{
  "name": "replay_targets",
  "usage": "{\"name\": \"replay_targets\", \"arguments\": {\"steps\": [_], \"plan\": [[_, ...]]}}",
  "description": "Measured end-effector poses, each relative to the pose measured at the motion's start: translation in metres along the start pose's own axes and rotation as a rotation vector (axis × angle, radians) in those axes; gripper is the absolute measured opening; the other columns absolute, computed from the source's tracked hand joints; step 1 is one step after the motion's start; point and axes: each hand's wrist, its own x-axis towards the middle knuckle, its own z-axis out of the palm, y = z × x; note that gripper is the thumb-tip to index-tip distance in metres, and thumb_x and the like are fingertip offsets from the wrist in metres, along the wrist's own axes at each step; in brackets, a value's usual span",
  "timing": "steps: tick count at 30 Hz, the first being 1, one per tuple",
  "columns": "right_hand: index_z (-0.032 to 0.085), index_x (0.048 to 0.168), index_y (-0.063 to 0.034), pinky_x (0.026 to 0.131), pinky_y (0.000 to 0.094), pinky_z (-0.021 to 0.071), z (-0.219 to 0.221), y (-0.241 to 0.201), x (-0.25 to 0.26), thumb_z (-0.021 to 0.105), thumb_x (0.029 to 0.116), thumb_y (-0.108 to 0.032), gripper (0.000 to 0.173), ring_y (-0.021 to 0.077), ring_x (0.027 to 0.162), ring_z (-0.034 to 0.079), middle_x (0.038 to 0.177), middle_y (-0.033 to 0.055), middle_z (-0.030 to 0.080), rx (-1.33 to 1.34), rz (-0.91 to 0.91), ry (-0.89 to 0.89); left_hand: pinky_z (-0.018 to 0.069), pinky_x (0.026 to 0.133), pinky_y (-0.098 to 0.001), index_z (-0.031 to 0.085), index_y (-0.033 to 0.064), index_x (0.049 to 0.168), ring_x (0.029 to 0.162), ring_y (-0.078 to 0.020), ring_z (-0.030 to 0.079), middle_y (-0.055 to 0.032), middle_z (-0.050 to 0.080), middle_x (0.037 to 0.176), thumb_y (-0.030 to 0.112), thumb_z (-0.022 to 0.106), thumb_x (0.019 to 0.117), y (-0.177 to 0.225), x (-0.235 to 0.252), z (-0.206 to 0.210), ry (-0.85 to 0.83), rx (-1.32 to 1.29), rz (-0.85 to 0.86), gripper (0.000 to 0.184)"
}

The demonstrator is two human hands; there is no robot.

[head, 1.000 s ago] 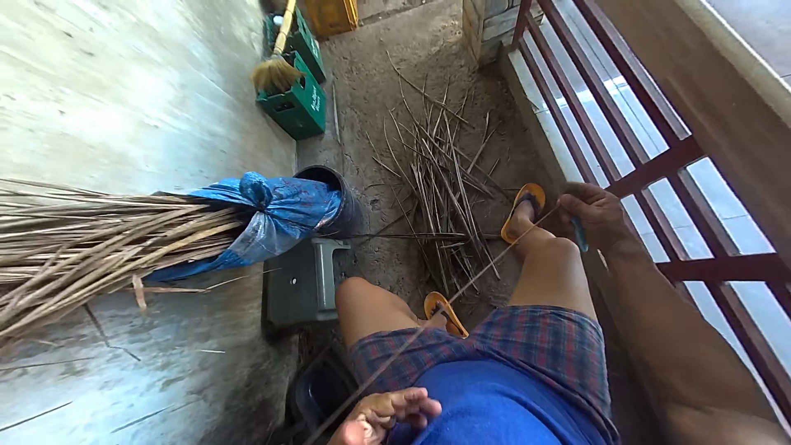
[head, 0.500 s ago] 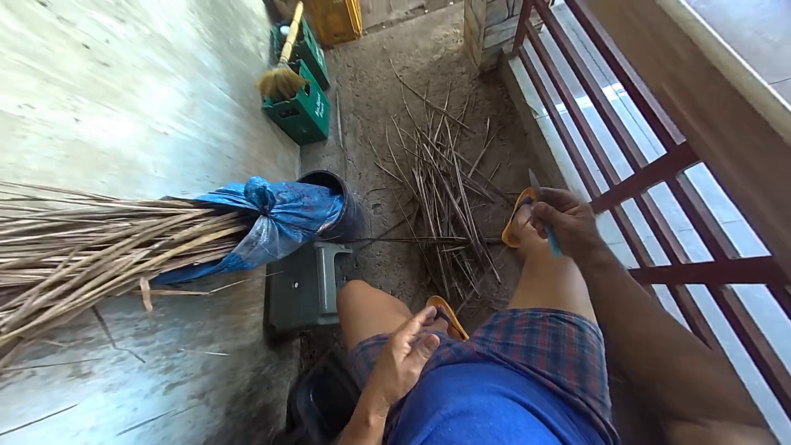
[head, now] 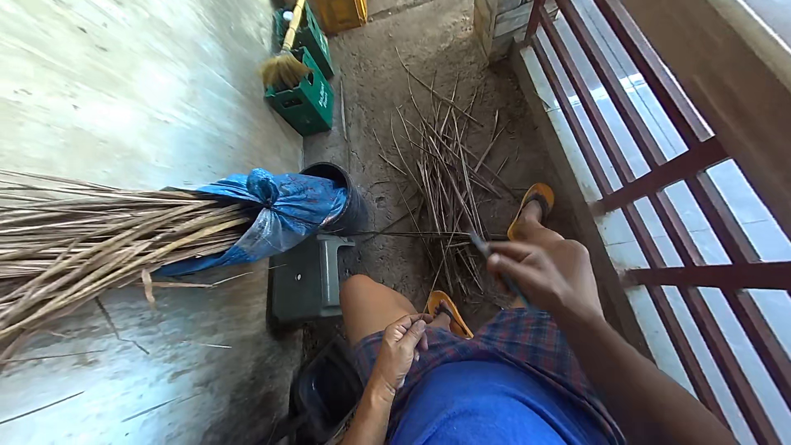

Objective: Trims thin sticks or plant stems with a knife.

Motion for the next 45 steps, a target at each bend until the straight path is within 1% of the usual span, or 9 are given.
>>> {"name": "replay_targets", "arguments": {"steps": [4,7,13,22,27,34,37,42,45], "plan": [[0.051,0.142,0.0006,0.050,0.0227,0.0494,0.058,0.033,-0.016,0.062,0.0987,-0.018,0.048,0.0053,0.058,0.058,0.086,0.0009,0.068,0.136,0.186,-0.344,0.0414,0.045,-0.0137,0.070,-0.0019,0.108,0.049,-0.0001,0.051,0.0017,0.062,0.064,0.006,0.048,0.1042,0.004,0.002,0.004,-0.041,-0.064,-0.023,0.023],[0.058,0.131,-0.0018,0.047,0.0182,0.0467,0.077,0.047,-0.015,0.062,0.0997,-0.015,0.034,0.0023,0.054,0.055,0.088,-0.0004,0.069,0.246,0.220,-0.411,0.0420,0.045,-0.0132,0.070,0.0004,0.103,0.048,0.0002,0.052,0.0023,0.062,0.063,0.005,0.050,0.1035,0.006,0.002,0.005,-0.032,-0.073,0.007,0.021],[0.062,0.127,-0.0040,0.045,0.0184,0.0458,0.077,0.044,-0.006,0.066,0.0981,-0.016,0.031,0.0031,0.052,0.054,0.083,-0.0006,0.068,0.329,0.225,-0.377,0.0363,0.043,-0.0124,0.071,0.0007,0.102,0.046,0.0023,0.045,0.0068,0.055,0.059,0.006,0.050,0.1020,0.003,-0.004,-0.009,-0.052,-0.027,0.039,0.021],[0.063,0.121,-0.0007,0.044,0.0176,0.0465,0.040,0.021,0.027,0.055,0.1026,-0.010,0.022,0.0048,0.049,0.053,0.074,0.0024,0.063,0.382,0.279,-0.026,0.0378,0.044,-0.0125,0.074,0.0049,0.103,0.045,0.0027,0.046,0.0087,0.056,0.057,0.009,0.051,0.1007,-0.004,-0.016,-0.025,-0.151,-0.074,-0.082,0.023],[0.062,0.123,0.0012,0.046,0.0188,0.0483,0.054,0.027,0.020,0.060,0.1003,-0.008,0.025,0.0056,0.050,0.054,0.075,0.0017,0.064,0.363,0.203,-0.007,0.0443,0.049,-0.0145,0.065,0.0001,0.127,0.054,-0.0007,0.054,0.0042,0.065,0.074,0.012,0.047,0.1050,-0.003,-0.013,-0.025,-0.113,0.069,-0.026,0.031],[0.061,0.131,0.0005,0.048,0.0185,0.0476,0.095,0.044,-0.008,0.062,0.1004,-0.015,0.034,0.0015,0.055,0.055,0.088,-0.0012,0.069,0.276,0.079,-0.277,0.0397,0.048,-0.0126,0.070,-0.0009,0.111,0.051,0.0022,0.047,0.0075,0.056,0.064,0.006,0.049,0.1039,0.006,-0.001,-0.011,-0.029,0.049,0.139,0.023],[0.064,0.123,-0.0002,0.046,0.0191,0.0457,0.087,0.037,-0.004,0.063,0.0991,-0.015,0.028,0.0028,0.052,0.053,0.080,-0.0012,0.067,0.306,0.118,-0.224,0.0384,0.048,-0.0126,0.071,0.0005,0.109,0.050,0.0023,0.045,0.0085,0.053,0.061,0.006,0.050,0.1032,0.006,-0.007,-0.016,-0.053,0.017,0.118,0.023],[0.064,0.120,0.0007,0.046,0.0195,0.0482,0.054,0.021,0.017,0.058,0.1007,-0.011,0.023,0.0053,0.050,0.054,0.072,0.0004,0.063,0.352,0.170,0.035,0.0370,0.046,-0.0124,0.073,0.0041,0.108,0.048,0.0032,0.045,0.0100,0.053,0.059,0.010,0.051,0.1024,0.003,-0.020,-0.027,-0.105,-0.045,0.025,0.023],[0.062,0.126,0.0014,0.047,0.0194,0.0484,0.059,0.024,0.012,0.059,0.0998,-0.012,0.029,0.0048,0.050,0.054,0.073,-0.0008,0.063,0.344,0.145,0.010,0.0366,0.045,-0.0125,0.073,0.0046,0.107,0.047,0.0030,0.044,0.0095,0.053,0.059,0.009,0.051,0.1022,0.000,-0.022,-0.026,-0.099,-0.060,-0.007,0.022]]}}
